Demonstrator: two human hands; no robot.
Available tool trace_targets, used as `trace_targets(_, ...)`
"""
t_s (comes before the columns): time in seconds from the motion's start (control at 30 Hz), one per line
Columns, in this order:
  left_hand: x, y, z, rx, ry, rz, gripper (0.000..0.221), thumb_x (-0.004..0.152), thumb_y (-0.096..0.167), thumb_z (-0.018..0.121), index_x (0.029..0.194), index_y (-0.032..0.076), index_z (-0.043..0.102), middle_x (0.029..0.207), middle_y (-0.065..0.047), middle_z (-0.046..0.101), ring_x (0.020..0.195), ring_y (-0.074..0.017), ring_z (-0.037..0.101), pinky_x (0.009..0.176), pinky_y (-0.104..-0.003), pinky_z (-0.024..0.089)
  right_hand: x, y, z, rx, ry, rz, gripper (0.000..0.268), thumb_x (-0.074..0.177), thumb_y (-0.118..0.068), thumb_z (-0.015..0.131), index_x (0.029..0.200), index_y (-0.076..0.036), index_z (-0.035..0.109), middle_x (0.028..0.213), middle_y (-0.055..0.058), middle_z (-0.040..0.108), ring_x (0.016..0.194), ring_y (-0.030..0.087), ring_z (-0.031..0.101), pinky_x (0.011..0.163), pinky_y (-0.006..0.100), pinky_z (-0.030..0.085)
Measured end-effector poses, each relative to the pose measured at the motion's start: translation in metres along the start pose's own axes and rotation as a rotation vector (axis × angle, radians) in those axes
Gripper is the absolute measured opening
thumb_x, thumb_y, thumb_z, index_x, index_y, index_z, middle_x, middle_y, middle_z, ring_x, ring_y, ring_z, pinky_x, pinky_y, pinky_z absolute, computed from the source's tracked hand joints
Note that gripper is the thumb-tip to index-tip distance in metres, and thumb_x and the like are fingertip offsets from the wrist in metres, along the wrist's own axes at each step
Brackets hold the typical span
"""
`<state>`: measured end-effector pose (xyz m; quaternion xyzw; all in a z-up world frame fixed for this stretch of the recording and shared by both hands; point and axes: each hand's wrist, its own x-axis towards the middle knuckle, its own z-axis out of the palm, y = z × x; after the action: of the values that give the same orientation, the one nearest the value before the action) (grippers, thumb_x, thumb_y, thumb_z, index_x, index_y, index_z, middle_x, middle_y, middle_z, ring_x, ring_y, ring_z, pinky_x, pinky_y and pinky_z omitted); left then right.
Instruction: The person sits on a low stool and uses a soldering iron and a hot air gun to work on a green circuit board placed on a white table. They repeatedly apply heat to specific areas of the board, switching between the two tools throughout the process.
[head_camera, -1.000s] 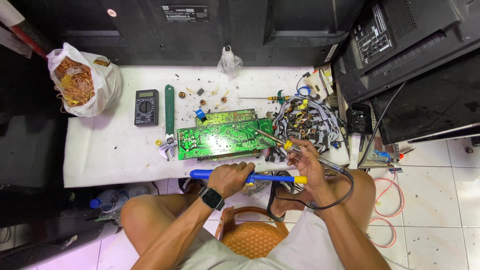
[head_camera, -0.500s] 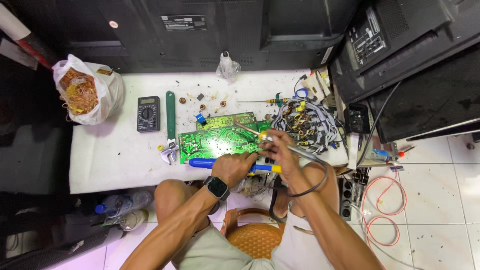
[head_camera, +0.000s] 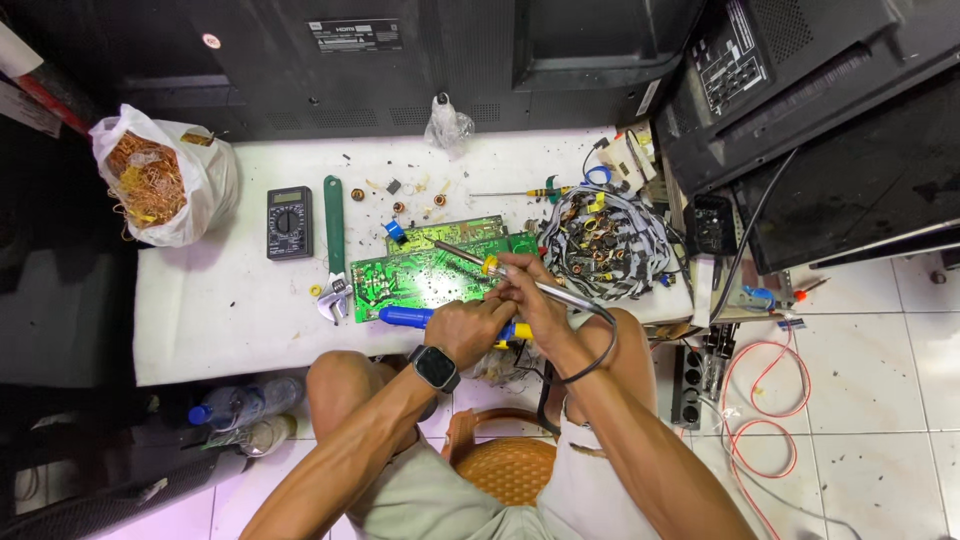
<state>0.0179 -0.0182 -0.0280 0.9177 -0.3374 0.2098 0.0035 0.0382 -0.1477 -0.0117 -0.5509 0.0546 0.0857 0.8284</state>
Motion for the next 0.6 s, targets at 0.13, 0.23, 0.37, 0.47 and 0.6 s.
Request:
trace_targets(0.13,-0.003,0.009,0.011,-0.033,0.012,-0.008,0.019,0.079,0.017,0.043,0.094,0.025,0.051,0.068,0.006,0.053,0.056,-0.0121,0.058,0.048,-0.024,0.047,-0.005,0.005,-0.015,0.022,-0.041,0.027,0.035,0.085,-0.025,0.05,0.115,-0.007,0.052,0.074,0.011,0.055,0.075,0.021,0.066,0.068,0.027,0.055)
trace_targets(0.23,0.0,-0.005,-0.006,-0.314,-0.145,-0.032,0.02,0.082,0.019,0.044,0.101,0.021,0.049,0.077,0.001,0.058,0.066,-0.0192,0.063,0.056,-0.031,0.051,-0.012,-0.019,-0.025,0.042,0.068,-0.042,0.035,0.084,-0.025,0.051,0.111,-0.003,0.054,0.076,0.015,0.056,0.079,0.029,0.064,0.073,0.037,0.054)
trace_targets(0.37,-0.008,-0.04,0.005,-0.158,0.018,-0.067,0.015,0.077,0.024,0.053,0.092,0.021,0.052,0.072,0.001,0.058,0.059,-0.0192,0.061,0.054,-0.032,0.049,-0.007,-0.029,-0.062,0.109,0.277,-0.209,0.033,0.088,-0.028,0.044,0.115,-0.008,0.047,0.078,0.01,0.055,0.082,0.023,0.062,0.075,0.031,0.054)
trace_targets(0.47,-0.01,-0.059,0.013,-0.306,0.219,-0.398,0.039,0.072,0.05,0.059,0.104,0.029,0.055,0.068,0.004,0.058,0.059,-0.0162,0.061,0.058,-0.028,0.05,-0.023,-0.037,-0.054,-0.139,0.431,-0.291,0.029,0.089,-0.024,0.045,0.11,-0.004,0.049,0.075,0.008,0.054,0.079,0.018,0.061,0.07,0.026,0.053)
trace_targets(0.6,0.027,-0.067,-0.046,-0.839,0.84,-0.724,0.015,0.078,0.016,0.065,0.086,0.012,0.053,0.056,0.001,0.053,0.039,-0.01,0.048,0.04,-0.016,0.04,-0.034,-0.023,-0.043,-0.544,0.247,-0.544,0.021,0.083,-0.017,0.057,0.095,-0.001,0.06,0.071,0.013,0.058,0.07,0.025,0.062,0.062,0.033,0.053)
